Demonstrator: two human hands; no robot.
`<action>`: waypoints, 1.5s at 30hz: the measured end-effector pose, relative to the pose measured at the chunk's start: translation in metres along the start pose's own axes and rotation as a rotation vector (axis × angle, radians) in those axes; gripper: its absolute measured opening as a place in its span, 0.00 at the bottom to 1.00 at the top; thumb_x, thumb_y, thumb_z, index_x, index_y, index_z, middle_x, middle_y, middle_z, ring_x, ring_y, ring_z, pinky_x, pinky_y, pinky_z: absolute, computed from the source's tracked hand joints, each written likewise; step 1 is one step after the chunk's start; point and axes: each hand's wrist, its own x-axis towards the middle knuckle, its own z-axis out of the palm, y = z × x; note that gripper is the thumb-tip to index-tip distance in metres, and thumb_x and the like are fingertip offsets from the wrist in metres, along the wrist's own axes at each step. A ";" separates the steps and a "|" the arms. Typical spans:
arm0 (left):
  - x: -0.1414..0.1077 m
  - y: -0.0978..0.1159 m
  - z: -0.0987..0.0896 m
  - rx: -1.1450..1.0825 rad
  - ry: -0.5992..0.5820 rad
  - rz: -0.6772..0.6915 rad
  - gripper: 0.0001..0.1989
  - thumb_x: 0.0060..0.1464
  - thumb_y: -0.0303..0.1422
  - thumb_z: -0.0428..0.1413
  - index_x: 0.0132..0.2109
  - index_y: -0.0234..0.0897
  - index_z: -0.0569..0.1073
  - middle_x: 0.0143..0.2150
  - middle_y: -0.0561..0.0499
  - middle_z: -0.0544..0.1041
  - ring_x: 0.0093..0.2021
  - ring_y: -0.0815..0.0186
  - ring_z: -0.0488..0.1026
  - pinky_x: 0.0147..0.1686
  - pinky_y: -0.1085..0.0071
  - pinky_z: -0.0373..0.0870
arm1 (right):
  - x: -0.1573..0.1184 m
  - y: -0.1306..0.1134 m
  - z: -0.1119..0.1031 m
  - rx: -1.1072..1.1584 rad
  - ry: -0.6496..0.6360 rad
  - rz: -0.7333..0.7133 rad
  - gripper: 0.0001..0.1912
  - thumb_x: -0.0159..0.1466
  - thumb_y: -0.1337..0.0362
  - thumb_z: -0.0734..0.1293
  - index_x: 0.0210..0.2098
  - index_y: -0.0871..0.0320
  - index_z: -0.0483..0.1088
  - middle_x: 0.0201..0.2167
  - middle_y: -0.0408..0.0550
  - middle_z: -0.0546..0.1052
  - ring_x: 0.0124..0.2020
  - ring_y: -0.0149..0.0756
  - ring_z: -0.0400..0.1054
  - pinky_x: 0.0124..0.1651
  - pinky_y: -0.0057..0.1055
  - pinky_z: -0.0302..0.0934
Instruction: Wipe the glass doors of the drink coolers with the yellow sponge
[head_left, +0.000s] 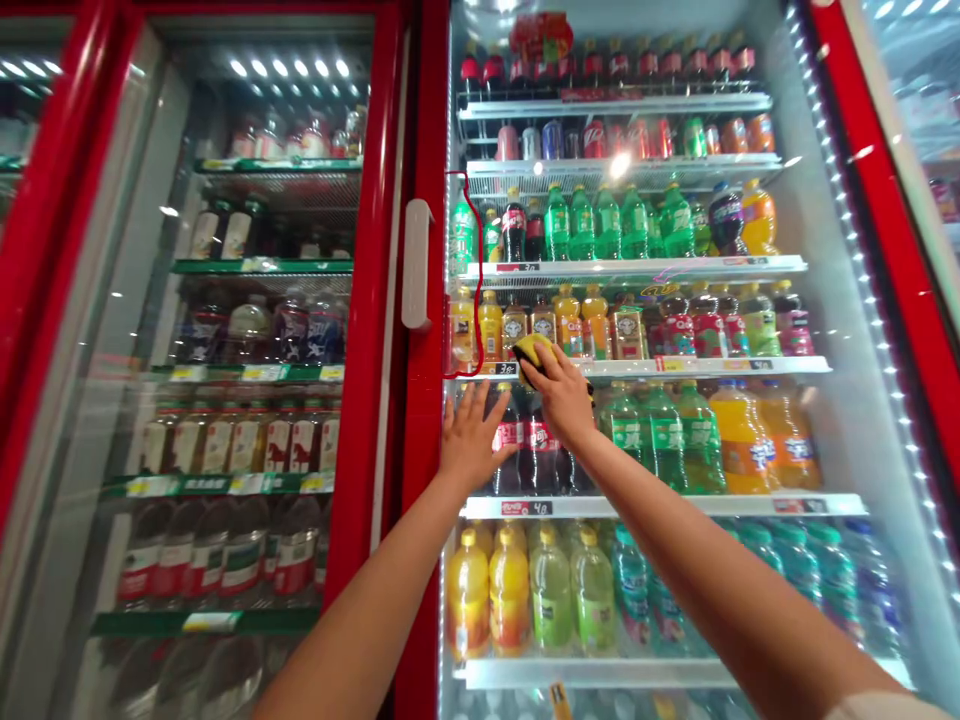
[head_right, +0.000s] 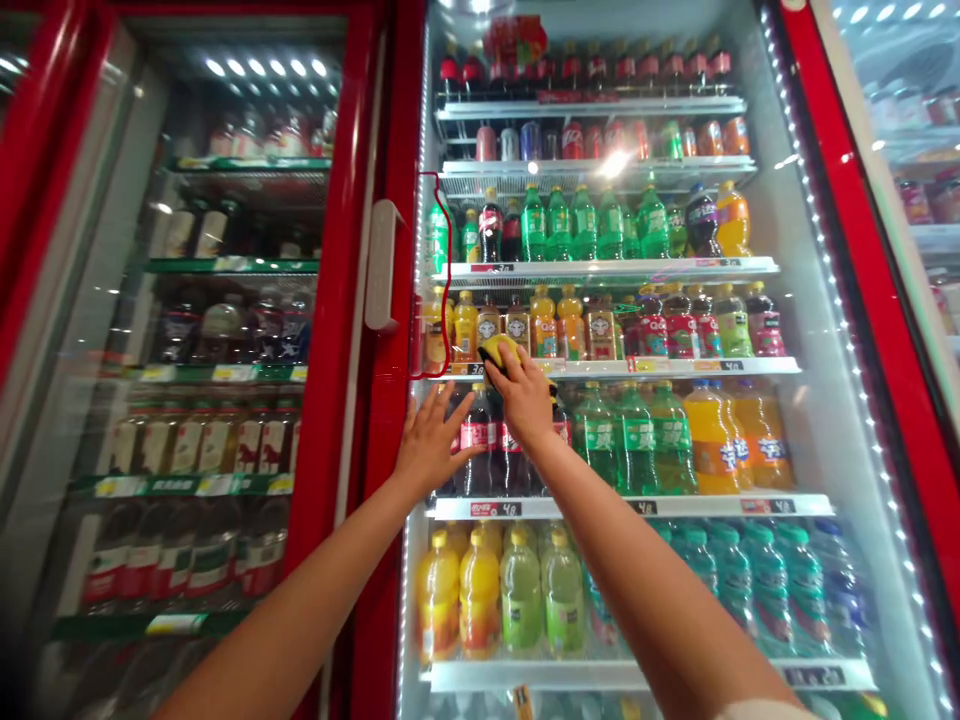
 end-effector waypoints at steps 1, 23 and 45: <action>-0.003 -0.003 0.001 0.001 0.000 -0.002 0.41 0.58 0.50 0.60 0.73 0.49 0.56 0.78 0.44 0.48 0.77 0.47 0.45 0.73 0.42 0.44 | -0.009 0.000 -0.004 0.001 -0.041 -0.054 0.30 0.67 0.75 0.60 0.63 0.43 0.70 0.71 0.40 0.62 0.74 0.47 0.50 0.70 0.52 0.57; -0.028 -0.041 -0.005 0.033 -0.017 -0.028 0.39 0.58 0.46 0.61 0.72 0.50 0.59 0.77 0.42 0.51 0.76 0.47 0.48 0.72 0.42 0.48 | 0.039 -0.034 0.015 0.057 -0.023 0.003 0.24 0.70 0.72 0.59 0.58 0.44 0.76 0.67 0.39 0.69 0.71 0.47 0.58 0.68 0.50 0.62; -0.047 -0.032 0.002 0.139 0.078 -0.166 0.34 0.61 0.43 0.58 0.69 0.34 0.64 0.72 0.38 0.63 0.74 0.48 0.56 0.72 0.45 0.51 | 0.033 -0.082 0.034 0.117 -0.155 -0.318 0.18 0.72 0.67 0.63 0.57 0.47 0.76 0.68 0.43 0.68 0.71 0.45 0.57 0.70 0.52 0.56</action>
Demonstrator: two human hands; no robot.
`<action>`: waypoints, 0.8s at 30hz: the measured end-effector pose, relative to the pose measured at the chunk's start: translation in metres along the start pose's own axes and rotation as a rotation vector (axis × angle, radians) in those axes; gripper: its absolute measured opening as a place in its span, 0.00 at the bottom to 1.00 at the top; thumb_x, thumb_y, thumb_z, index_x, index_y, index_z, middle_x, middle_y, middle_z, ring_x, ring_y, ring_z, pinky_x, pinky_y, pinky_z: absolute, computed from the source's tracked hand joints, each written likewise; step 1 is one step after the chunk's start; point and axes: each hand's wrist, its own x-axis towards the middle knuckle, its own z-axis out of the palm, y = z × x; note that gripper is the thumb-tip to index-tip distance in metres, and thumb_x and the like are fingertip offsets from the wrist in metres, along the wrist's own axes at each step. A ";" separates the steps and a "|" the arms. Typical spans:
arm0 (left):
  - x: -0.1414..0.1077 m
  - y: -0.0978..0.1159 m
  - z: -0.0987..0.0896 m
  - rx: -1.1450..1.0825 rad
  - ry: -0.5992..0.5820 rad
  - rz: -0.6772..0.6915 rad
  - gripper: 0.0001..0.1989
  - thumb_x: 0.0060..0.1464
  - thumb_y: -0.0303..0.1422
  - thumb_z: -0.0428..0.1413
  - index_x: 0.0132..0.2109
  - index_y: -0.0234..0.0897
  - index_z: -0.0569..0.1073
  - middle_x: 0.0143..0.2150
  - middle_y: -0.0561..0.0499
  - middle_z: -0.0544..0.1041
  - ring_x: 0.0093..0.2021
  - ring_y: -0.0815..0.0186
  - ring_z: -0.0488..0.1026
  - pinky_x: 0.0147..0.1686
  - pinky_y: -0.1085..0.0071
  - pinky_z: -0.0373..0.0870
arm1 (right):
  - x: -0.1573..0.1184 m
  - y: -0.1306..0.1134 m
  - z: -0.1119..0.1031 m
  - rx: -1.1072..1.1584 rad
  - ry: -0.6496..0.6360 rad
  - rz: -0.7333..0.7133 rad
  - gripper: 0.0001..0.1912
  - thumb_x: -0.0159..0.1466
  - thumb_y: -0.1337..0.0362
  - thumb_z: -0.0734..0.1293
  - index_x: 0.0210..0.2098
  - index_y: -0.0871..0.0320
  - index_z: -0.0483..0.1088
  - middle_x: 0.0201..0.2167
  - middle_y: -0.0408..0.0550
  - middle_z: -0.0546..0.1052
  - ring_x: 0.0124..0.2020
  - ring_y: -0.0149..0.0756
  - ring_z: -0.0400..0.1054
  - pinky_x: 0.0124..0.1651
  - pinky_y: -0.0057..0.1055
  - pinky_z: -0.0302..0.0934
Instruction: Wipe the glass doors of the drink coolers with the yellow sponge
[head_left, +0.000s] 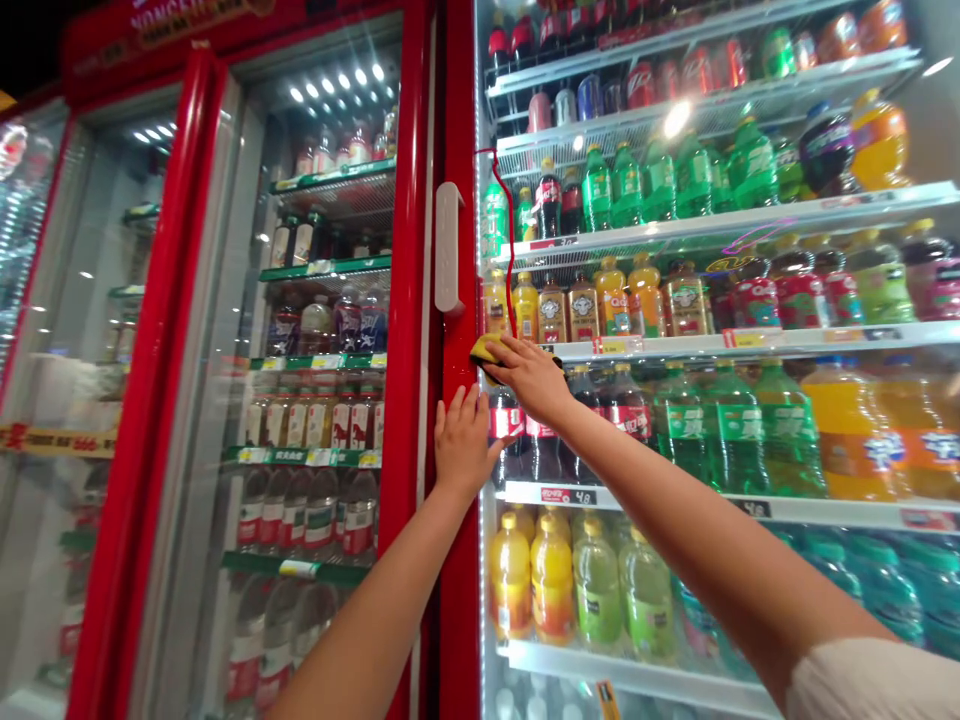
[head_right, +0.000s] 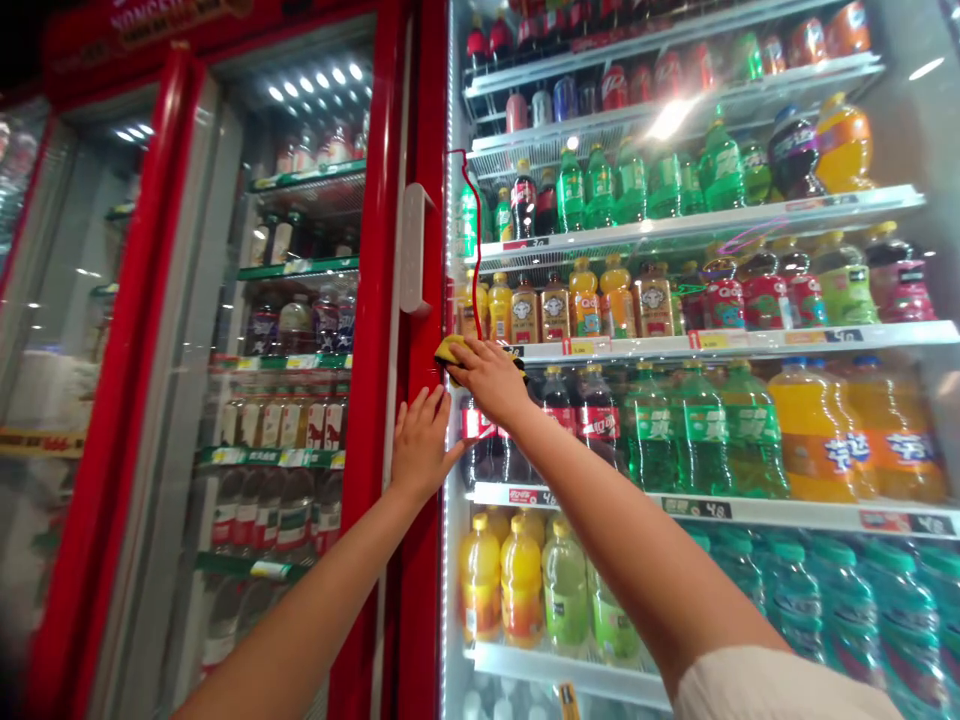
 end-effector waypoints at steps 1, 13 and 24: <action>-0.002 0.001 0.002 0.006 0.012 -0.009 0.34 0.61 0.43 0.58 0.69 0.33 0.64 0.72 0.37 0.64 0.73 0.48 0.57 0.72 0.45 0.52 | -0.011 -0.003 0.000 0.000 -0.002 -0.033 0.17 0.73 0.66 0.63 0.57 0.48 0.76 0.68 0.44 0.69 0.71 0.45 0.57 0.70 0.52 0.56; 0.001 -0.005 0.019 -0.039 0.165 0.079 0.32 0.65 0.39 0.54 0.71 0.30 0.59 0.70 0.33 0.66 0.72 0.50 0.60 0.70 0.49 0.58 | -0.006 -0.002 -0.004 -0.021 0.035 -0.042 0.16 0.73 0.65 0.63 0.58 0.56 0.74 0.69 0.50 0.67 0.71 0.50 0.57 0.71 0.56 0.52; 0.002 0.004 0.004 -0.049 -0.037 0.008 0.39 0.65 0.36 0.55 0.75 0.34 0.46 0.74 0.34 0.58 0.76 0.52 0.50 0.71 0.47 0.55 | 0.001 0.025 -0.021 0.097 0.044 0.020 0.20 0.72 0.68 0.61 0.61 0.56 0.70 0.72 0.53 0.62 0.75 0.49 0.46 0.76 0.59 0.39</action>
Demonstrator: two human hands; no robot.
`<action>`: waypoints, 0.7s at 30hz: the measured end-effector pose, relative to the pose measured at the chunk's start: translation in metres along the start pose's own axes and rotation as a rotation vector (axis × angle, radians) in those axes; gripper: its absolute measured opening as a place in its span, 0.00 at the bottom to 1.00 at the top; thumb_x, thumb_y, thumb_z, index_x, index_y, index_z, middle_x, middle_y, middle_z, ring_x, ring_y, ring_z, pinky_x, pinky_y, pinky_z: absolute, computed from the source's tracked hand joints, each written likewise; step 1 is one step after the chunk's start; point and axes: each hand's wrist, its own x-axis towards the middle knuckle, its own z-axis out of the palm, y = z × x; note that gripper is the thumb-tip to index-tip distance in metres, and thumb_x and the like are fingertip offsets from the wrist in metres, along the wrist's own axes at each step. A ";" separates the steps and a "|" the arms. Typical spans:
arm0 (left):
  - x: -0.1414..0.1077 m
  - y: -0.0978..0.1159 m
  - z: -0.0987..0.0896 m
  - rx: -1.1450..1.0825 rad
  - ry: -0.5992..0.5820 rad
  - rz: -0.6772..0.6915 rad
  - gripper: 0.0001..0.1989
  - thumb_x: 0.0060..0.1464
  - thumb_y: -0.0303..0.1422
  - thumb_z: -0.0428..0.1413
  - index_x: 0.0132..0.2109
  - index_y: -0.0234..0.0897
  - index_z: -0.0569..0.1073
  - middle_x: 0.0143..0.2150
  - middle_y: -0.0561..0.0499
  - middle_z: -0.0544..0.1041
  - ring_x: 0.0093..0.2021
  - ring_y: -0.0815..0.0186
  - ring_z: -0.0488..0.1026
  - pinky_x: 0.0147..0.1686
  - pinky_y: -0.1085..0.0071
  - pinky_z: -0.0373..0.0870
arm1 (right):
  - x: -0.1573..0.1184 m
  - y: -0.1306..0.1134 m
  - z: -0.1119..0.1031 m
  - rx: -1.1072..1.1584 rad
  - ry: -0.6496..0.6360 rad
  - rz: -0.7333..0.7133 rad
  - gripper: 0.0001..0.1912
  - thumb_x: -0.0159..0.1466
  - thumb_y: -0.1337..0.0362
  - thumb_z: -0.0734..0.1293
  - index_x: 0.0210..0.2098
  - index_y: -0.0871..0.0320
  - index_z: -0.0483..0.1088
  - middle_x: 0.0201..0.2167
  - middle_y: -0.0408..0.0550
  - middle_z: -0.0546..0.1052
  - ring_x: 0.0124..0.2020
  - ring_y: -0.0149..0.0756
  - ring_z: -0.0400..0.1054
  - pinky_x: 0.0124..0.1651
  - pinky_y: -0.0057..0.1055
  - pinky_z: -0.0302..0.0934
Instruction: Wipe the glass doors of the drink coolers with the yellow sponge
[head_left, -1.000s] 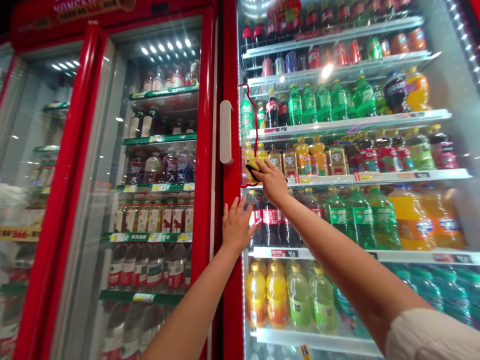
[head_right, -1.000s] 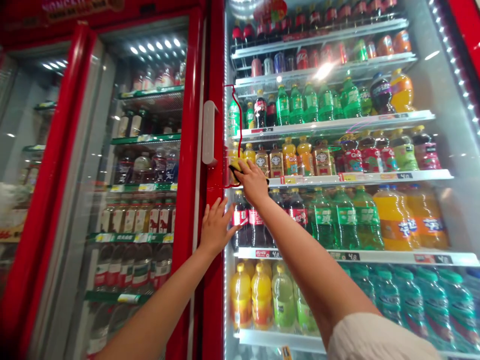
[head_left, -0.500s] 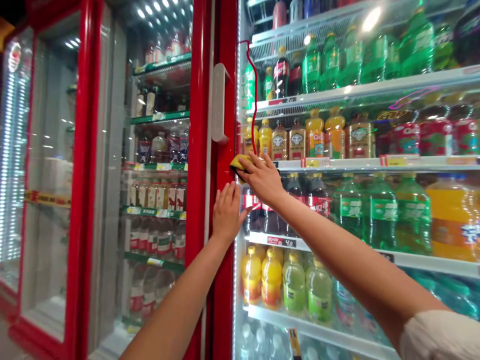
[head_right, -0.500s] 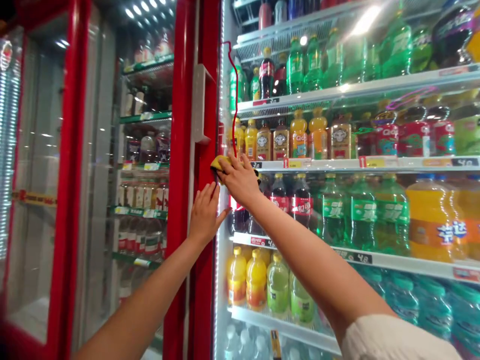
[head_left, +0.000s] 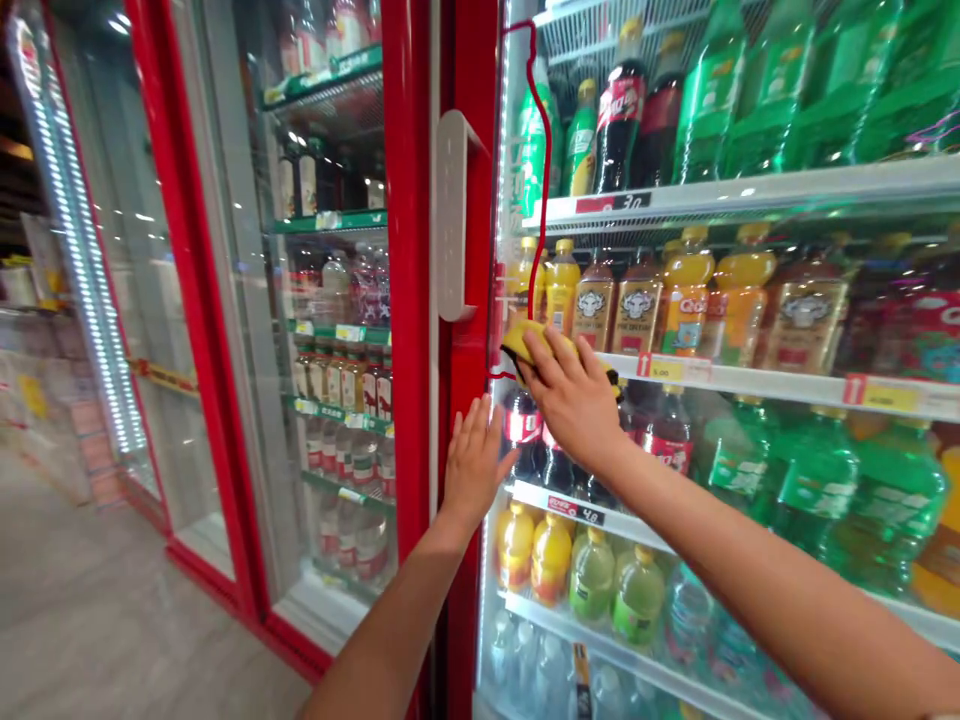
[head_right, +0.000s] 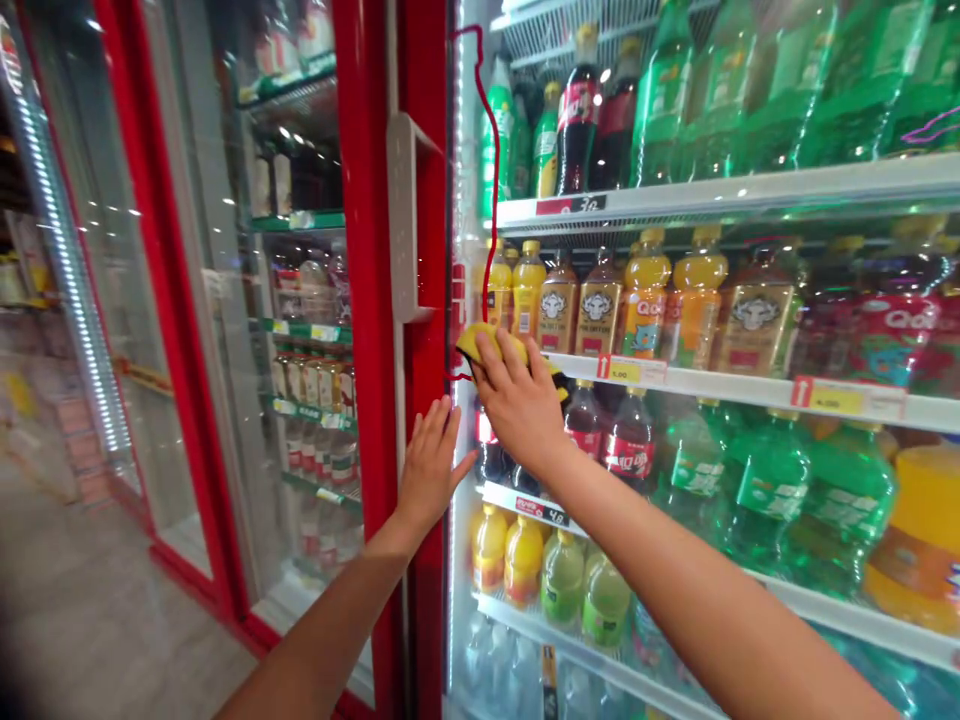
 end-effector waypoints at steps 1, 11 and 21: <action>0.001 0.002 -0.003 0.002 -0.034 -0.010 0.38 0.65 0.36 0.55 0.75 0.33 0.47 0.74 0.34 0.57 0.76 0.52 0.49 0.71 0.47 0.55 | -0.005 -0.004 0.000 0.009 -0.030 -0.005 0.20 0.71 0.68 0.62 0.62 0.58 0.70 0.72 0.54 0.60 0.76 0.49 0.46 0.75 0.58 0.40; 0.018 0.014 -0.050 0.074 -0.393 -0.069 0.37 0.65 0.41 0.54 0.74 0.29 0.54 0.76 0.35 0.53 0.76 0.53 0.50 0.72 0.51 0.53 | 0.042 0.015 -0.023 0.079 -0.189 -0.056 0.19 0.72 0.68 0.62 0.61 0.55 0.71 0.72 0.50 0.62 0.74 0.50 0.52 0.75 0.63 0.34; 0.038 0.009 -0.073 0.044 -0.535 -0.019 0.42 0.63 0.47 0.55 0.74 0.28 0.52 0.76 0.33 0.49 0.76 0.51 0.47 0.72 0.50 0.50 | 0.049 0.006 -0.036 0.070 -0.350 -0.072 0.20 0.71 0.67 0.64 0.61 0.54 0.71 0.72 0.46 0.62 0.73 0.48 0.53 0.76 0.60 0.32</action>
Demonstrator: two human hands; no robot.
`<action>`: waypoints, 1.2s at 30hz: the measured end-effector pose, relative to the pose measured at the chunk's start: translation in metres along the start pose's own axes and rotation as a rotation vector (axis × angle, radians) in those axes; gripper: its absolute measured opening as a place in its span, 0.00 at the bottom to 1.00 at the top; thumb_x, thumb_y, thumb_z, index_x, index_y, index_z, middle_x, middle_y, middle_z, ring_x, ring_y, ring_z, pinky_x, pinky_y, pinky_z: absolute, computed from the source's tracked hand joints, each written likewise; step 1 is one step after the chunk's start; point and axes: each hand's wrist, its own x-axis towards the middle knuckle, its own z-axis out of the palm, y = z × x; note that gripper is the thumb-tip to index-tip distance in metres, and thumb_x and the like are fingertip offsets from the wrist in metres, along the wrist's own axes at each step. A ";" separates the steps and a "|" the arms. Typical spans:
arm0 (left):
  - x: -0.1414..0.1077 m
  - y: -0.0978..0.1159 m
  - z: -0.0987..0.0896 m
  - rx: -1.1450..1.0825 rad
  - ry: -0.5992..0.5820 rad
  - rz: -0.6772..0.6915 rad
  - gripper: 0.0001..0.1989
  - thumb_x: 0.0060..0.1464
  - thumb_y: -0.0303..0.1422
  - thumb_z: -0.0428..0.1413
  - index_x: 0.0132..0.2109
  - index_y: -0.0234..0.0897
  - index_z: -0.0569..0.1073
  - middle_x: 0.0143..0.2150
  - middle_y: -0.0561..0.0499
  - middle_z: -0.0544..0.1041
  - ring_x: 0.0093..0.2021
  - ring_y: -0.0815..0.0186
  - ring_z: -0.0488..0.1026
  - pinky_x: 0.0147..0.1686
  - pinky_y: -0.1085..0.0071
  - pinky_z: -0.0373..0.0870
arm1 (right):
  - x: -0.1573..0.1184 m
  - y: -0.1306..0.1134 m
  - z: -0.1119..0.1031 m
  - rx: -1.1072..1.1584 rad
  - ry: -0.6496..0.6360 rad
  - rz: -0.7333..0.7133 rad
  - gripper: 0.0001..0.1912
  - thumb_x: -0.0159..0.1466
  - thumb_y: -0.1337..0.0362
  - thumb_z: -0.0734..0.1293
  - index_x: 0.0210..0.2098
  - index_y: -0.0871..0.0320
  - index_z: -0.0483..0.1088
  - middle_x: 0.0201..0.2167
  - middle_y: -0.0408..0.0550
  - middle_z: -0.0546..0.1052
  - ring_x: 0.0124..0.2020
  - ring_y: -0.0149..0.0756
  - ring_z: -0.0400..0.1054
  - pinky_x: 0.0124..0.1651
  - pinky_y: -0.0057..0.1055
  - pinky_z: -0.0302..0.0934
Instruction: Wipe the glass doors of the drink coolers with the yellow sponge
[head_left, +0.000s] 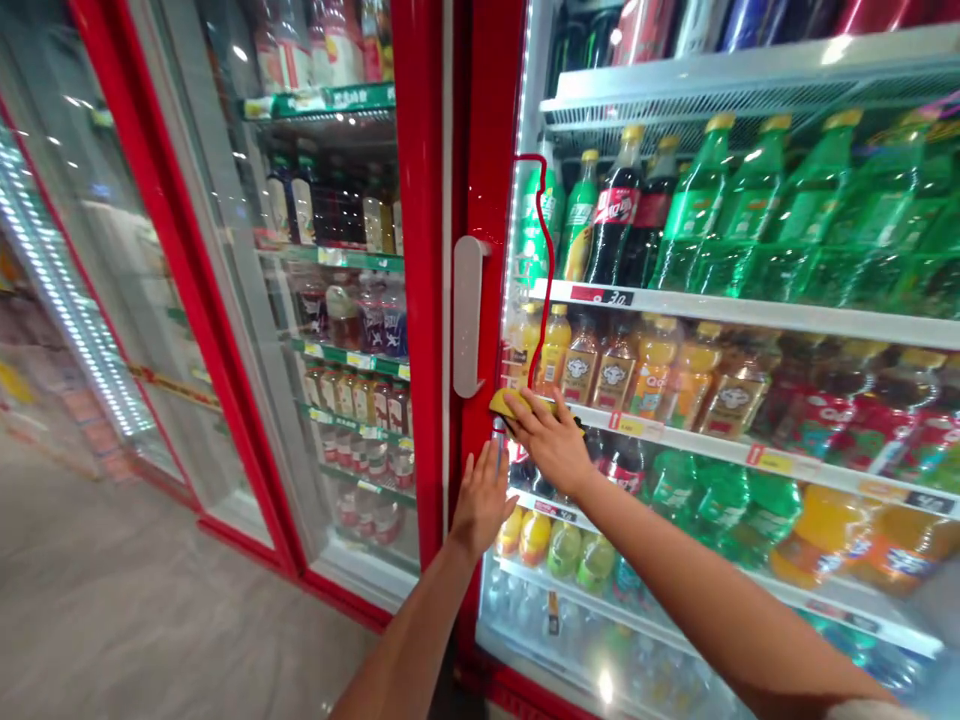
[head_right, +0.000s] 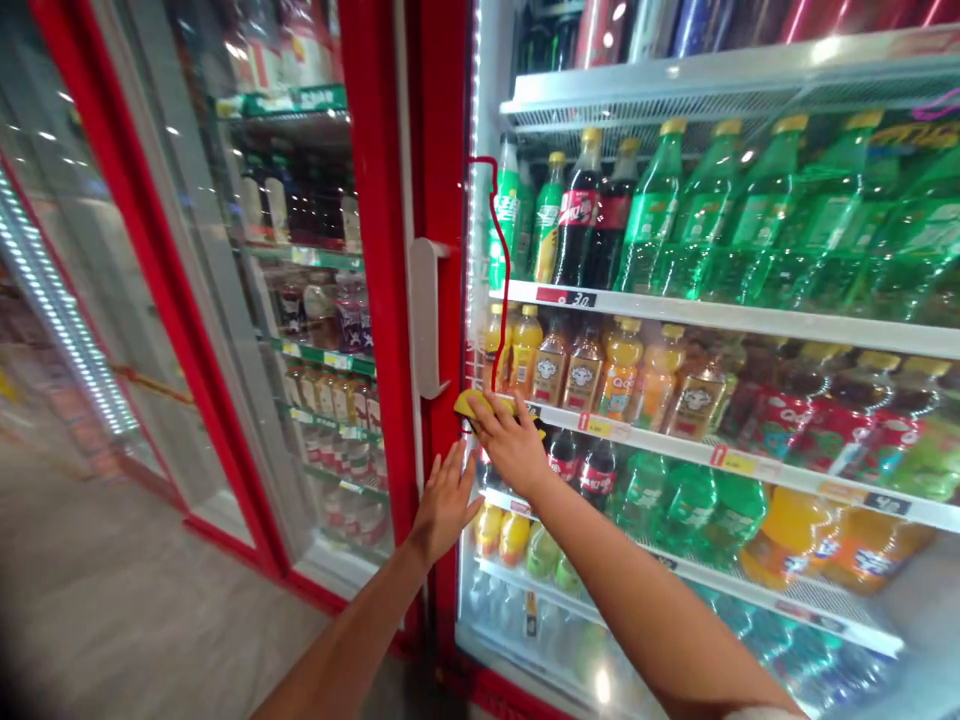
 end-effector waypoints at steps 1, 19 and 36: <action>0.001 -0.001 -0.003 -0.002 0.005 0.004 0.43 0.63 0.47 0.55 0.75 0.29 0.50 0.76 0.33 0.48 0.76 0.51 0.47 0.73 0.51 0.50 | 0.000 0.003 -0.004 -0.001 0.012 0.054 0.21 0.71 0.68 0.64 0.62 0.53 0.70 0.72 0.47 0.62 0.73 0.48 0.52 0.76 0.61 0.32; 0.025 -0.025 -0.046 -0.035 0.044 0.105 0.42 0.62 0.41 0.55 0.75 0.29 0.50 0.77 0.36 0.44 0.77 0.51 0.41 0.73 0.52 0.50 | -0.031 0.001 -0.019 -0.092 0.095 0.394 0.22 0.70 0.71 0.64 0.62 0.50 0.69 0.71 0.47 0.64 0.76 0.46 0.45 0.76 0.59 0.35; 0.091 0.042 -0.063 -0.177 0.123 0.184 0.43 0.62 0.36 0.57 0.76 0.34 0.45 0.78 0.38 0.43 0.77 0.51 0.39 0.74 0.50 0.48 | -0.127 0.028 -0.035 -0.141 0.111 0.541 0.22 0.69 0.75 0.61 0.57 0.50 0.73 0.71 0.48 0.63 0.77 0.46 0.39 0.72 0.60 0.49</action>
